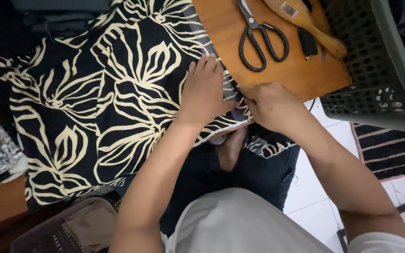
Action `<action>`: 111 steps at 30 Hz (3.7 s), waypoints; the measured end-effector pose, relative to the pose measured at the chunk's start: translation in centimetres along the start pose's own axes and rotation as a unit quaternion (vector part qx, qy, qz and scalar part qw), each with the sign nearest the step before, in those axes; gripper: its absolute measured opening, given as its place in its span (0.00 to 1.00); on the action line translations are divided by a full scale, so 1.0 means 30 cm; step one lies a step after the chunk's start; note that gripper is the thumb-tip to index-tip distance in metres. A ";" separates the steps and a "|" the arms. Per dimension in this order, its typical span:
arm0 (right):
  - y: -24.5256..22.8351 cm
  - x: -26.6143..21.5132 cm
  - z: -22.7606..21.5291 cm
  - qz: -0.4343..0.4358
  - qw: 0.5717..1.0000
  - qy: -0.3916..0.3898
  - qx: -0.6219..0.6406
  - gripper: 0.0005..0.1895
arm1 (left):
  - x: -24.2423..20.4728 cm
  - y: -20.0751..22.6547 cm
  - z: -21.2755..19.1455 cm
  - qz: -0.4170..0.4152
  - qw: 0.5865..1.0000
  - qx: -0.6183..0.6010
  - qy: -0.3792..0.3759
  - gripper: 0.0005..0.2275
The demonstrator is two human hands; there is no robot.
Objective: The person unfolds a piece of black fabric with a yellow floral pattern on a wooden table. They smooth the fabric, pick up a pair of scissors, and cut along the edge of the fabric. The person then folds the fabric and continues cutting along the edge.
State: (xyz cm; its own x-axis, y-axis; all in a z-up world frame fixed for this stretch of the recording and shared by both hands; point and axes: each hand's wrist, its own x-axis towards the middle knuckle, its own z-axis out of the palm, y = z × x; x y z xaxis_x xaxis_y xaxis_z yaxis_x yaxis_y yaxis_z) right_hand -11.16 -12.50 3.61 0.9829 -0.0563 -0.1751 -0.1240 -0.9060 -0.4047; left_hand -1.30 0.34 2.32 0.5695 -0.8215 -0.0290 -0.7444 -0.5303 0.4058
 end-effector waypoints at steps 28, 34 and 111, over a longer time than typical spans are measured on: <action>0.153 -0.199 0.251 -0.112 0.952 0.265 -0.105 0.21 | -0.274 -0.080 0.074 -0.009 0.988 0.030 0.151 0.24; 0.145 -0.213 0.300 -0.110 0.901 0.407 -0.099 0.13 | -0.370 -0.119 0.077 -0.041 0.982 0.022 0.184 0.25; 0.059 -0.191 0.904 0.272 0.677 0.077 0.679 0.06 | -0.538 0.175 0.128 -0.225 0.416 -0.846 0.245 0.04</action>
State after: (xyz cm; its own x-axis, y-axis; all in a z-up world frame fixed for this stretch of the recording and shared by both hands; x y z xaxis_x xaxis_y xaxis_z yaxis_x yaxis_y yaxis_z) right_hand -20.70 -2.40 -20.43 0.7313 -0.3653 -0.5760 -0.3803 0.4826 -0.7889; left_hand -15.72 10.01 1.42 0.8298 -0.3575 -0.4285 0.5518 0.6404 0.5343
